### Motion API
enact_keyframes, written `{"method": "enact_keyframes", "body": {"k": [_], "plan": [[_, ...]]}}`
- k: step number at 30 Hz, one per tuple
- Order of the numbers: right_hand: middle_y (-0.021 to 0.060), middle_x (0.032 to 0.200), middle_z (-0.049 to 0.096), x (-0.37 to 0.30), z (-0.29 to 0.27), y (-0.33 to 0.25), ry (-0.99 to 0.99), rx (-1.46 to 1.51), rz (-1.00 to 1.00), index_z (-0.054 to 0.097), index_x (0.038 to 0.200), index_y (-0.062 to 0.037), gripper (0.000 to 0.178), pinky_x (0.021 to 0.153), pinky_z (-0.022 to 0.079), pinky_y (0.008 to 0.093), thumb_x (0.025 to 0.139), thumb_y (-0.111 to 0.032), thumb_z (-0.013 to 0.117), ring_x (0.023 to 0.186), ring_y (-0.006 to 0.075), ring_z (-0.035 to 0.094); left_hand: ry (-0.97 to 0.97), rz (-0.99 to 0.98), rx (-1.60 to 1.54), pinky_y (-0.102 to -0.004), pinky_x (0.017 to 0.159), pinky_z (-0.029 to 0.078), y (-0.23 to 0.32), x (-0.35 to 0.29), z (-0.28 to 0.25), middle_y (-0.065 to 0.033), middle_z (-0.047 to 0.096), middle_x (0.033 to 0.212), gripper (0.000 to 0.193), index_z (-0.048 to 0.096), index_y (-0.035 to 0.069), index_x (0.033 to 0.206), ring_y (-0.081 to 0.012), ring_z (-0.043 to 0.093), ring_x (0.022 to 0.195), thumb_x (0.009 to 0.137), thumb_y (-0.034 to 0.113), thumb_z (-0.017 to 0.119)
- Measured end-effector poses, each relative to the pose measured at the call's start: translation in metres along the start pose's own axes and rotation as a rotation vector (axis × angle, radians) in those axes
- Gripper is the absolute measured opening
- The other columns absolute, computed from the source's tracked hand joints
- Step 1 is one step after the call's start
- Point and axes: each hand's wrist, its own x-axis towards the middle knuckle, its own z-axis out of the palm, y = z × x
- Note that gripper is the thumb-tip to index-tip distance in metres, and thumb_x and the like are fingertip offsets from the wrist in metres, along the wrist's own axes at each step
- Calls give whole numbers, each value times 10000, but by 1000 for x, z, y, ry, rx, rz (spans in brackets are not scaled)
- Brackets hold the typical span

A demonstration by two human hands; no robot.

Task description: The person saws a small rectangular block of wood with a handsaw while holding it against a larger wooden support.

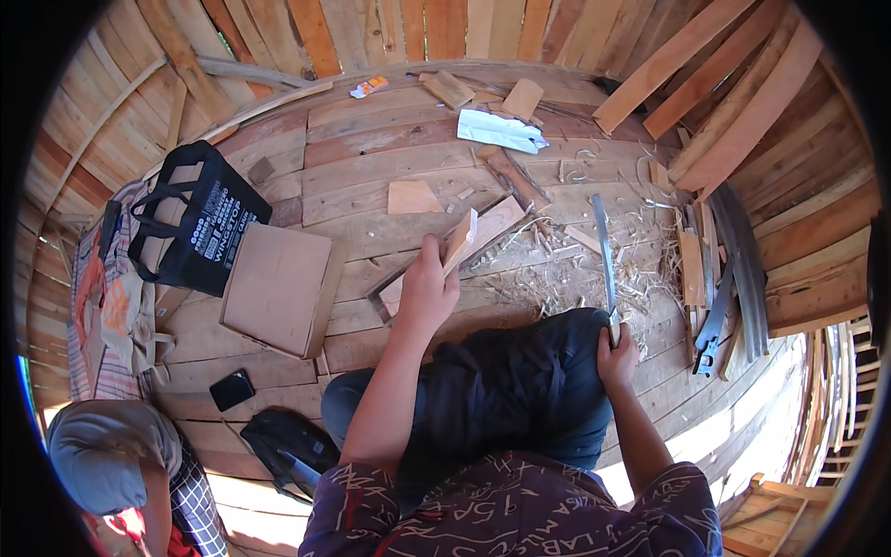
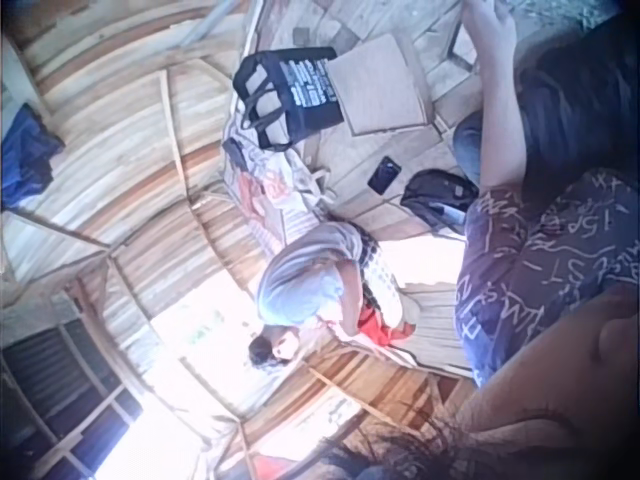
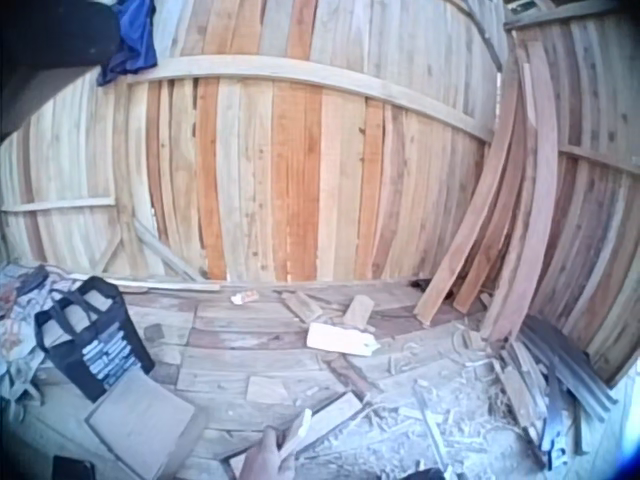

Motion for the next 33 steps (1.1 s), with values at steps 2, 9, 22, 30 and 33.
{"method": "enact_keyframes", "body": {"k": [2, 9, 22, 30, 33], "plan": [[241, 671, 610, 0, -2, -2, -9, 13, 9, 547, 822, -45, 249, 597, 452, 543, 873, -275, 631, 653, 461, 606, 1, -6, 11, -488, 691, 453, 2, -1, 1, -254, 565, 816, 227, 397, 20, 991, -487, 586, 822, 897, 64, 598], [236, 646, 584, 1, 0, -6, -4, 58, 17, 541, 822, -41, 258, 571, 433, 517, 877, -279, 624, 631, 455, 588, -239, -353, -743, -399, 697, 551, -1, 2, -1, -165, 654, 931, 224, 475, 12, 1099, -267, 677, 796, 927, 89, 596], [157, 699, 569, 0, -48, -16, -240, 409, -56, 567, 962, 26, 484, 632, 424, 402, 984, -434, 416, 655, 281, 570, -879, -448, -1240, -425, 723, 578, 18, -17, 0, -195, 631, 997, 561, 403, 9, 1328, -304, 681, 850, 840, 116, 660], [170, 644, 597, 32, -117, -117, -234, 88, -393, 555, 880, -38, 382, 556, 477, 449, 875, -395, 693, 626, 394, 619, -988, -411, -1292, -406, 718, 579, 23, -25, -6, -185, 627, 998, 563, 418, 12, 1319, -292, 681, 851, 839, 152, 677], [168, 643, 601, 36, -131, -127, -288, 14, -550, 540, 875, -36, 360, 545, 486, 449, 886, -365, 685, 617, 395, 619, -987, -403, -1296, -406, 719, 580, 24, -27, -8, -184, 627, 998, 554, 421, 11, 1316, -294, 681, 853, 844, 156, 672]]}}
